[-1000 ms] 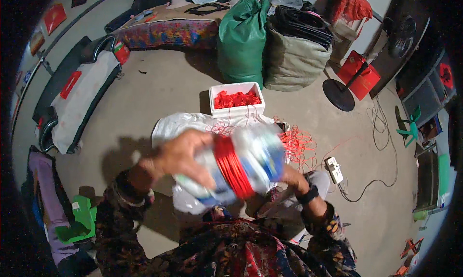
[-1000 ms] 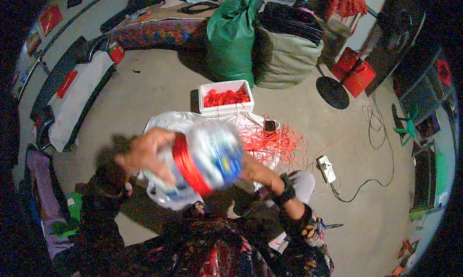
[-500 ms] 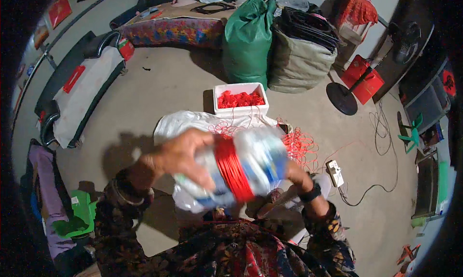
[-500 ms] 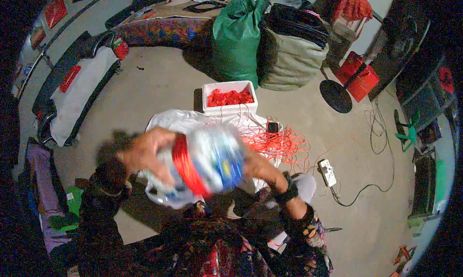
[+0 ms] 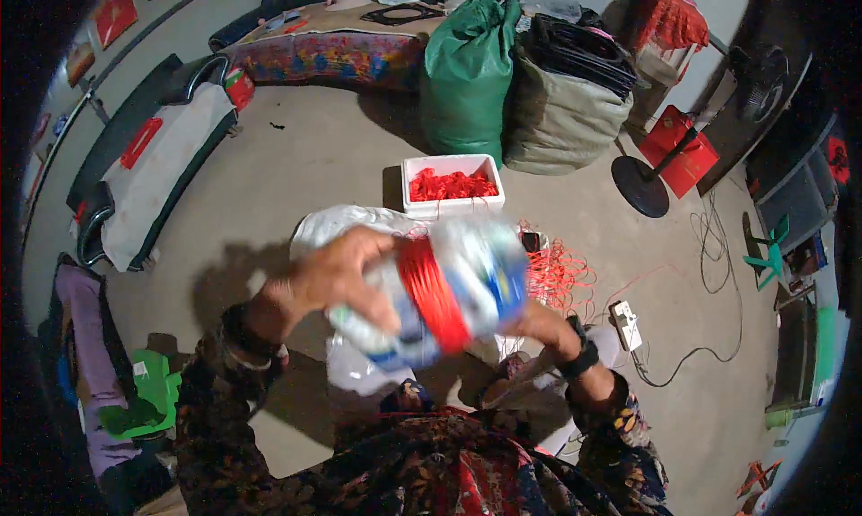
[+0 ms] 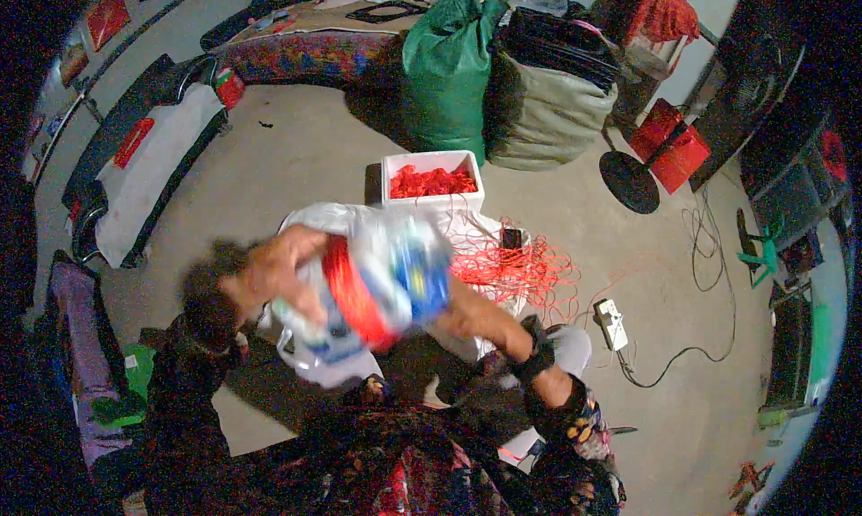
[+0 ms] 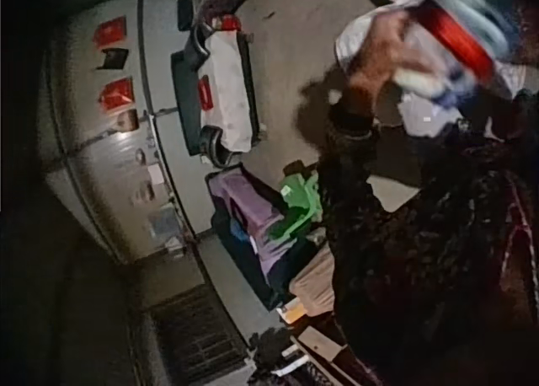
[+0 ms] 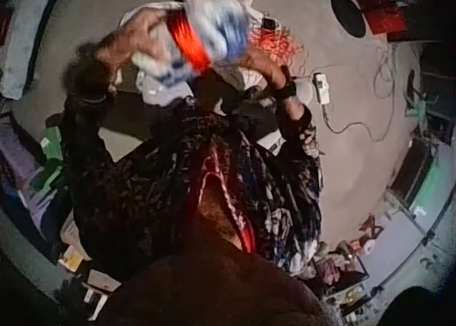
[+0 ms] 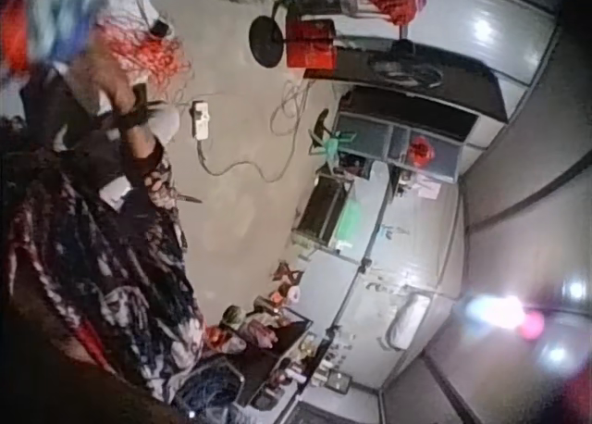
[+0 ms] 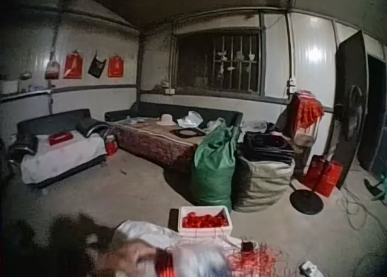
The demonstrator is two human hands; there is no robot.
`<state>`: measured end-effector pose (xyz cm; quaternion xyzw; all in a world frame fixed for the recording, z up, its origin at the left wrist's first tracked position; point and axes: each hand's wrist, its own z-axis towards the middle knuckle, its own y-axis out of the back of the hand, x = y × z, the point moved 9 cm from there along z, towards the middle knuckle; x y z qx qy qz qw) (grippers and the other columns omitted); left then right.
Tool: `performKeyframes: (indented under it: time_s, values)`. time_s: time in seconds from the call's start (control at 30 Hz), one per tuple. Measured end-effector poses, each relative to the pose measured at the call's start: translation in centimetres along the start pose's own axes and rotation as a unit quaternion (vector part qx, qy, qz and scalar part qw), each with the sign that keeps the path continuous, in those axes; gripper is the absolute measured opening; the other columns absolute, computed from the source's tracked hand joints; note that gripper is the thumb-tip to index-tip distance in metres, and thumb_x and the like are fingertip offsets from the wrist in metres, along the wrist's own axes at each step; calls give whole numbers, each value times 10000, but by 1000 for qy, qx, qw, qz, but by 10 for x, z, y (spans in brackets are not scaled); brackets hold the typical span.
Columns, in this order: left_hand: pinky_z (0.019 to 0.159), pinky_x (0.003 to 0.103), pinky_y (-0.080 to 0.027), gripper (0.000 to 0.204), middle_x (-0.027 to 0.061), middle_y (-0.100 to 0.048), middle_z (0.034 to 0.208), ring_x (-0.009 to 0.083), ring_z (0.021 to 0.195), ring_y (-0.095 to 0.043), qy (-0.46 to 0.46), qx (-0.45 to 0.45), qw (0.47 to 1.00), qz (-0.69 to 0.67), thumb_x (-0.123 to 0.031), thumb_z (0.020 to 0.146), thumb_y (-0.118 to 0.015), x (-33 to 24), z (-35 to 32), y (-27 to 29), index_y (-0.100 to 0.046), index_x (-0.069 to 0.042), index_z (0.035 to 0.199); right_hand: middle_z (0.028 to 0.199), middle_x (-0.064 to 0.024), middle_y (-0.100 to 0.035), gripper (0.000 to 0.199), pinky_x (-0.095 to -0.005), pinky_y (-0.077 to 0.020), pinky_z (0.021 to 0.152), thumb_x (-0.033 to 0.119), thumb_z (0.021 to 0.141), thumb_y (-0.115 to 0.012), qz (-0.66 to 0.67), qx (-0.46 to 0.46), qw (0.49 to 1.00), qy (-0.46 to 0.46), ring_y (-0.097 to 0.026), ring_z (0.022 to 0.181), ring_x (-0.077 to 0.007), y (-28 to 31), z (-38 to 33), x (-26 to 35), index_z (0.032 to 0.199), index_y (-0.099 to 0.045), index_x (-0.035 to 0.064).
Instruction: The recorder winds a long red thread onto a plastic bottle which is used to bundle tissue packs.
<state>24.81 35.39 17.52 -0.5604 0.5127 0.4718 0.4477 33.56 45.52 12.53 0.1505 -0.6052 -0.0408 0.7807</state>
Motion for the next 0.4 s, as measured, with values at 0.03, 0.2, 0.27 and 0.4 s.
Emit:
performKeyframes:
  time_s: [0.03,0.2,0.27,0.4]
  values:
    - [788,287,-493,585,68,-646,967,144,851,-613,12,-50,998,-43,-114,573,-772,16,3,24,-561,12,1105,860,-55,-674,234,-324,-491,682,244,879,-595,-69,-36,997,19,-626,771,-167,-8,-4,4,994,-645,46]
    - [717,270,-471,592,55,-645,845,127,771,-587,79,23,950,303,-228,551,-809,96,-1,29,-591,-19,1060,781,-112,-635,170,-312,-468,608,185,865,-605,-221,111,968,39,-607,654,-276,-23,17,78,929,-636,31]
    - [714,335,-473,551,142,-643,837,194,775,-607,306,130,851,408,-226,543,-769,93,-2,-10,-607,7,1015,771,-82,-646,172,-286,-454,595,188,846,-633,-175,112,978,-18,-609,633,-187,1,23,77,892,-659,24]
    - [919,300,-388,776,179,-578,1144,176,1031,-532,-33,218,964,149,-254,619,-750,17,1,-70,-442,43,1266,715,-32,-662,207,-283,-439,584,237,847,-648,-63,78,990,-96,-559,675,-53,21,35,29,857,-681,33]
